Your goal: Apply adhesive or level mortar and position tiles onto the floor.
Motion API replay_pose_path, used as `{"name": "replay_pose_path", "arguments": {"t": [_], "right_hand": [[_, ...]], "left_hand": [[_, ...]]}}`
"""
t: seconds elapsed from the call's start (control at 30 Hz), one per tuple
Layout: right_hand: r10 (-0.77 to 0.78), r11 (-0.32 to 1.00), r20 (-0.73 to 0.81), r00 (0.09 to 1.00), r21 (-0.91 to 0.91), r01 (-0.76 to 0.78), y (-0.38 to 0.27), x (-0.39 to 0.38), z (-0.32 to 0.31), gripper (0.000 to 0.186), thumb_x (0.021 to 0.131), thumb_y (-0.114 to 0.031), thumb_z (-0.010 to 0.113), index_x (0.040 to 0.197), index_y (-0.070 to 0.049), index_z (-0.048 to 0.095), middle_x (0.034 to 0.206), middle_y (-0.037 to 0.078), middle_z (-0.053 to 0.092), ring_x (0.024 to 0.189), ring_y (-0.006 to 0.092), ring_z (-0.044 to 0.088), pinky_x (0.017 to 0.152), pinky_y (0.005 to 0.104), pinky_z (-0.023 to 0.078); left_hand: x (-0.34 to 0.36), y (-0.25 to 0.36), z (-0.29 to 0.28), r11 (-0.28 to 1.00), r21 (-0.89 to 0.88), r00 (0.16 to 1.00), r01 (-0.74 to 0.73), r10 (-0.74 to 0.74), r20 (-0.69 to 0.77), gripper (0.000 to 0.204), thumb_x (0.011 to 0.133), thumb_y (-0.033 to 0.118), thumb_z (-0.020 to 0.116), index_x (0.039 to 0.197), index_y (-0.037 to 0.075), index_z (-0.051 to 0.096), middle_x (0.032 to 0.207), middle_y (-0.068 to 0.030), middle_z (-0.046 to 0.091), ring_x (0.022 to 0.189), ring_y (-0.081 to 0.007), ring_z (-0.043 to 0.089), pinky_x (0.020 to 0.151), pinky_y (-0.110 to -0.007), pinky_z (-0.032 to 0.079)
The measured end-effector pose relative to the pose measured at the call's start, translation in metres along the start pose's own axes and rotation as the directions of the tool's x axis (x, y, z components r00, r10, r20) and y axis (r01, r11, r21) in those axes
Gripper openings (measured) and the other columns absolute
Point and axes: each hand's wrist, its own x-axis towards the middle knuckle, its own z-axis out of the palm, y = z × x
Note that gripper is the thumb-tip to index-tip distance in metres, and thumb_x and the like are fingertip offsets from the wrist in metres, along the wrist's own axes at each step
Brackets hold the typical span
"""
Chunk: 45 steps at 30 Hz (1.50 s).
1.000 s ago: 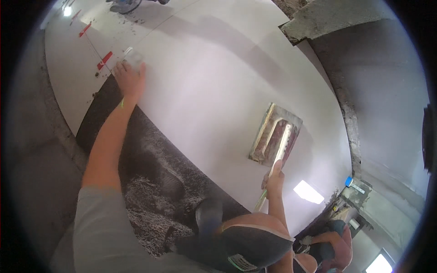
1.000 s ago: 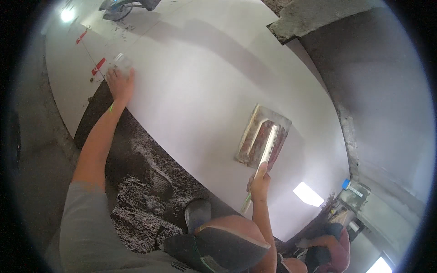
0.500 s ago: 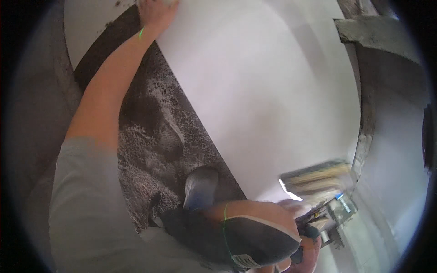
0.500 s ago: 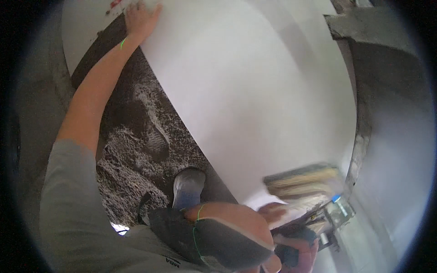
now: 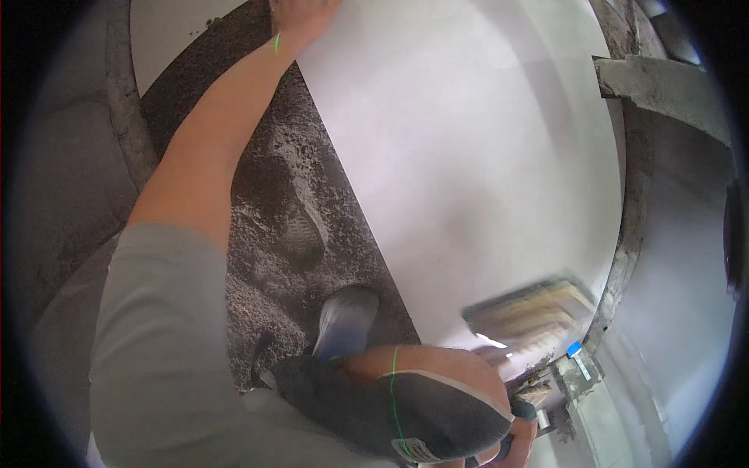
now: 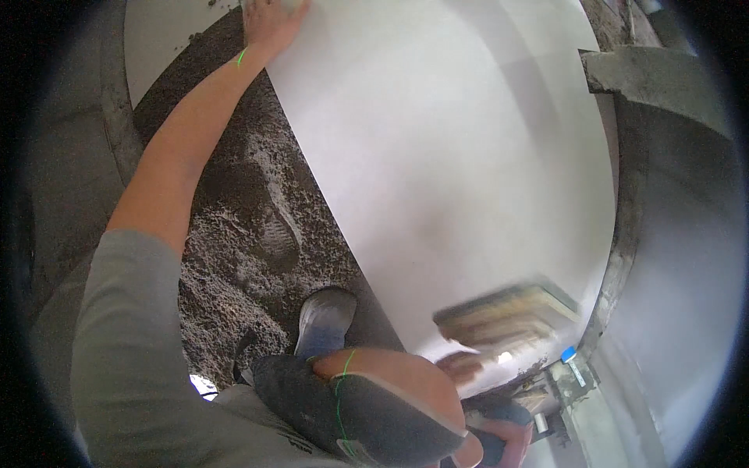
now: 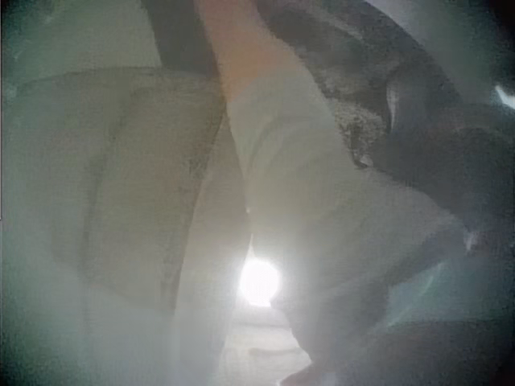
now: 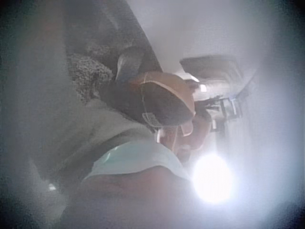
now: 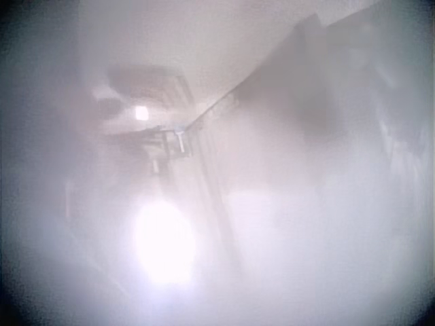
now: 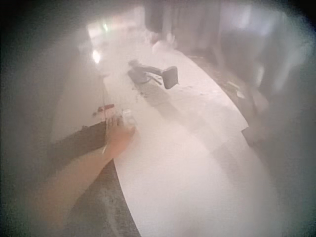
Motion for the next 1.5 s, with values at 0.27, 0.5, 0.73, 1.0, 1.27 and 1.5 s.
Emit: {"name": "replay_pose_path", "arguments": {"t": [0.27, 0.5, 0.73, 1.0, 1.27, 1.5], "right_hand": [[0.147, 0.483, 0.186, 0.972, -0.871, 0.094, 0.138, 0.063, 0.002, 0.050, 0.107, -0.048, 0.042, 0.097, -0.002, 0.060, 0.070, 0.006, 0.056, 0.066, 0.0199, 0.058, 0.062, 0.0343, 0.050], [0.074, 0.220, 0.815, 0.575, -0.576, 0.787, 0.149, 0.015, 0.132, 0.037, 0.103, -0.036, 0.053, 0.087, -0.003, 0.058, 0.065, 0.003, 0.053, 0.057, 0.0164, 0.054, 0.051, 0.0355, 0.043], [0.191, 0.568, 0.772, 0.606, -0.590, 0.573, -0.027, 0.002, 0.144, 0.059, 0.104, -0.052, 0.046, 0.125, 0.003, 0.057, 0.076, 0.001, 0.057, 0.061, 0.0126, 0.050, 0.055, 0.0304, 0.043], [-0.134, 0.119, 0.860, 0.492, -0.479, 0.870, 0.111, 0.073, 0.069, 0.030, 0.102, -0.025, 0.052, 0.089, 0.001, 0.061, 0.058, 0.006, 0.053, 0.052, 0.0176, 0.052, 0.050, 0.0379, 0.043], [0.064, 0.723, 0.804, 0.591, -0.445, 0.528, -0.028, 0.023, 0.136, 0.044, 0.105, -0.040, 0.051, 0.079, -0.005, 0.059, 0.063, 0.001, 0.054, 0.053, 0.0115, 0.051, 0.047, 0.0309, 0.040], [-0.051, -0.056, 0.830, 0.556, -0.558, 0.828, 0.058, 0.061, 0.185, 0.040, 0.103, -0.031, 0.050, 0.082, 0.000, 0.063, 0.062, 0.011, 0.057, 0.055, 0.0246, 0.055, 0.057, 0.0417, 0.046]], "left_hand": [[0.004, 0.008, 0.004, 0.991, -0.023, 0.988, 0.135, -0.133, 0.081, 0.077, 0.096, 0.050, 0.054, 0.145, -0.008, 0.041, 0.153, -0.0299, 0.039, 0.146, -0.0452, 0.030, 0.123, -0.053, 0.019], [0.004, 0.008, -0.011, 0.983, 0.024, 0.974, 0.181, -0.183, 0.137, 0.076, 0.097, 0.047, 0.054, 0.146, -0.009, 0.039, 0.154, -0.0308, 0.037, 0.146, -0.0458, 0.028, 0.123, -0.053, 0.018], [-0.001, -0.008, 0.019, 0.999, -0.029, 0.997, 0.035, -0.037, -0.062, 0.070, 0.096, 0.042, 0.056, 0.139, -0.011, 0.043, 0.145, -0.0325, 0.044, 0.143, -0.0466, 0.032, 0.122, -0.055, 0.018], [0.003, -0.008, 0.003, 0.998, 0.012, 0.991, 0.069, -0.070, 0.114, 0.080, 0.092, 0.045, 0.059, 0.145, -0.012, 0.039, 0.150, -0.0318, 0.041, 0.146, -0.0441, 0.029, 0.124, -0.053, 0.016], [0.001, -0.017, 0.004, 0.999, -0.002, 0.999, 0.042, -0.042, 0.023, 0.080, 0.095, 0.055, 0.053, 0.144, -0.008, 0.042, 0.151, -0.0332, 0.035, 0.144, -0.0482, 0.028, 0.122, -0.055, 0.019], [0.009, -0.006, -0.002, 0.992, -0.019, 0.989, 0.125, -0.123, 0.083, 0.080, 0.095, 0.051, 0.055, 0.146, -0.008, 0.039, 0.152, -0.0328, 0.033, 0.146, -0.0481, 0.025, 0.123, -0.054, 0.015]]}}
